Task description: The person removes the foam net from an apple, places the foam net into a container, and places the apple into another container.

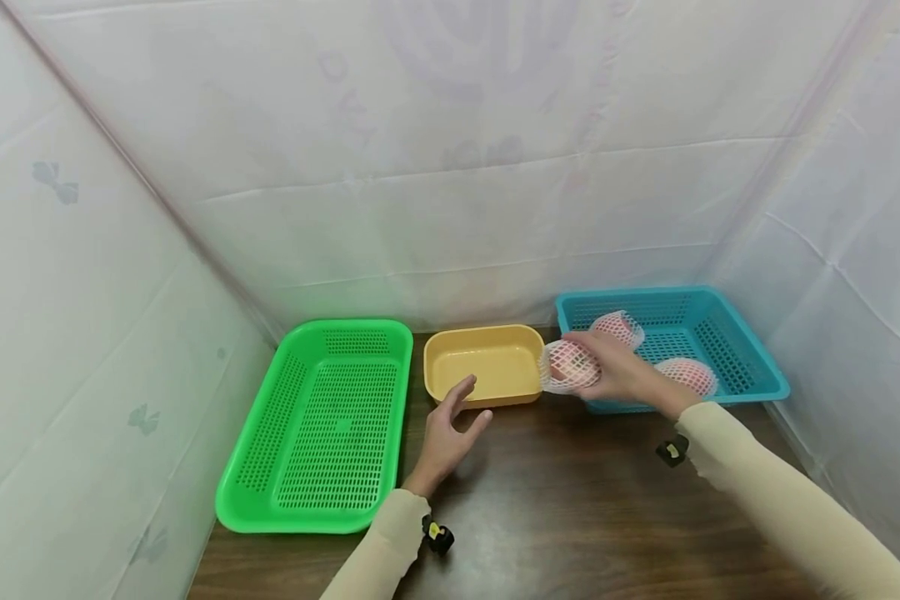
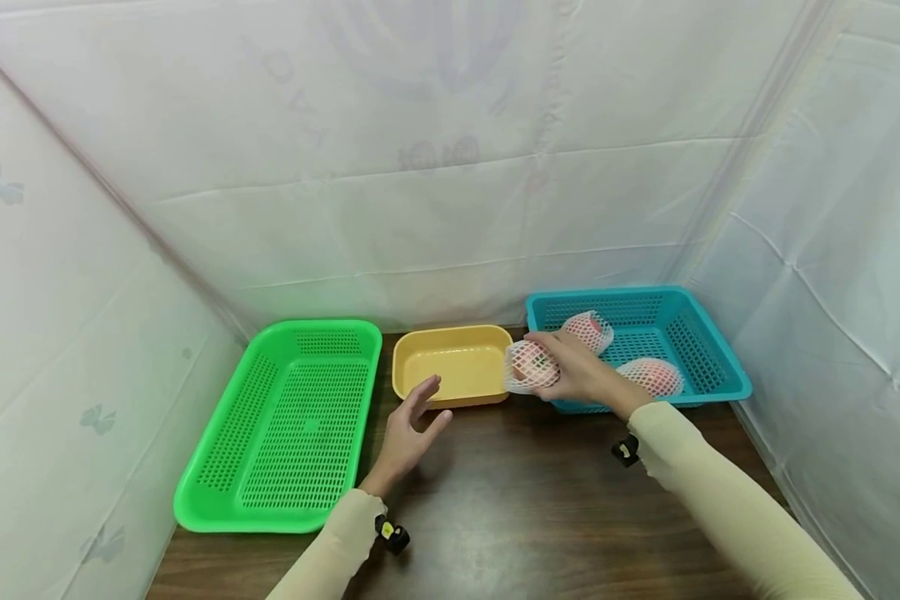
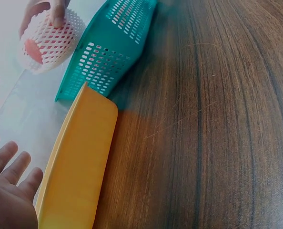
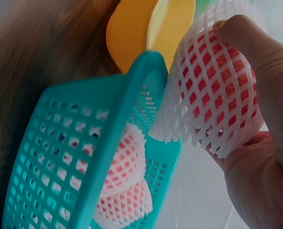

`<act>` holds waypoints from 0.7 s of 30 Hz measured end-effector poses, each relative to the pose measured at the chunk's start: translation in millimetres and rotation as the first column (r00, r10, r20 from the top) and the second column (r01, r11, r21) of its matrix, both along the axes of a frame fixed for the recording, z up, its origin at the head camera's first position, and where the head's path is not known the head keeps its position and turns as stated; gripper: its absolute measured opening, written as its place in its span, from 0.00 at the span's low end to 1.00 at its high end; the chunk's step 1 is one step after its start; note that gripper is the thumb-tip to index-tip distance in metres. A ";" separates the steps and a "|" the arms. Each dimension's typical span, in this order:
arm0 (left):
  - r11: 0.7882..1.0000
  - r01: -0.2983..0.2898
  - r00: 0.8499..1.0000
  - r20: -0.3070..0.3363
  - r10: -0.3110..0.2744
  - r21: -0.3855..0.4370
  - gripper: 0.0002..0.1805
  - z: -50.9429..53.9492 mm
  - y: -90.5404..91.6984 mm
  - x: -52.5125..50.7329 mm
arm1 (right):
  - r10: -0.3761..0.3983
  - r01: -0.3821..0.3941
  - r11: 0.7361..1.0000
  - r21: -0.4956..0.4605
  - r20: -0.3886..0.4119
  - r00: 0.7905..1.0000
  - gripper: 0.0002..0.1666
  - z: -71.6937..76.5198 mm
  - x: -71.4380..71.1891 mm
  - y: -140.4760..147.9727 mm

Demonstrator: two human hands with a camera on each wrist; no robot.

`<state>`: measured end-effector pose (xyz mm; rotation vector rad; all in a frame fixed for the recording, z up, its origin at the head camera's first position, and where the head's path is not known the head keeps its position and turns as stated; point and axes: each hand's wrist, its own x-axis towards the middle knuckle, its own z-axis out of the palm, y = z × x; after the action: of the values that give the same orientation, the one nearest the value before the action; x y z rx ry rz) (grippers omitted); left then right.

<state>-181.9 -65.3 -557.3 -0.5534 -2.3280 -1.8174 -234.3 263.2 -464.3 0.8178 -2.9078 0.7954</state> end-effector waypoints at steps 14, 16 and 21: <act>1.000 -0.008 1.000 -0.013 0.008 0.009 0.25 -3.9 -1.3 1.2 | 0.051 -0.051 0.999 -0.006 -0.019 0.999 0.54 -6.4 4.0 -18.7; 1.000 -0.010 1.000 -0.004 0.010 -0.003 0.24 -3.6 -1.6 1.7 | 0.055 -0.055 0.998 -0.013 -0.005 0.998 0.53 -8.1 5.5 -21.2; 1.000 -0.004 1.000 -0.019 0.004 0.002 0.23 -3.4 -2.0 2.3 | 0.048 -0.048 0.999 -0.006 0.016 0.999 0.53 -12.0 10.5 -28.3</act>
<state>-179.5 -67.3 -560.7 -0.5636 -2.3129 -1.8044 -223.8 234.9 -476.2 0.8884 -2.9087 0.8175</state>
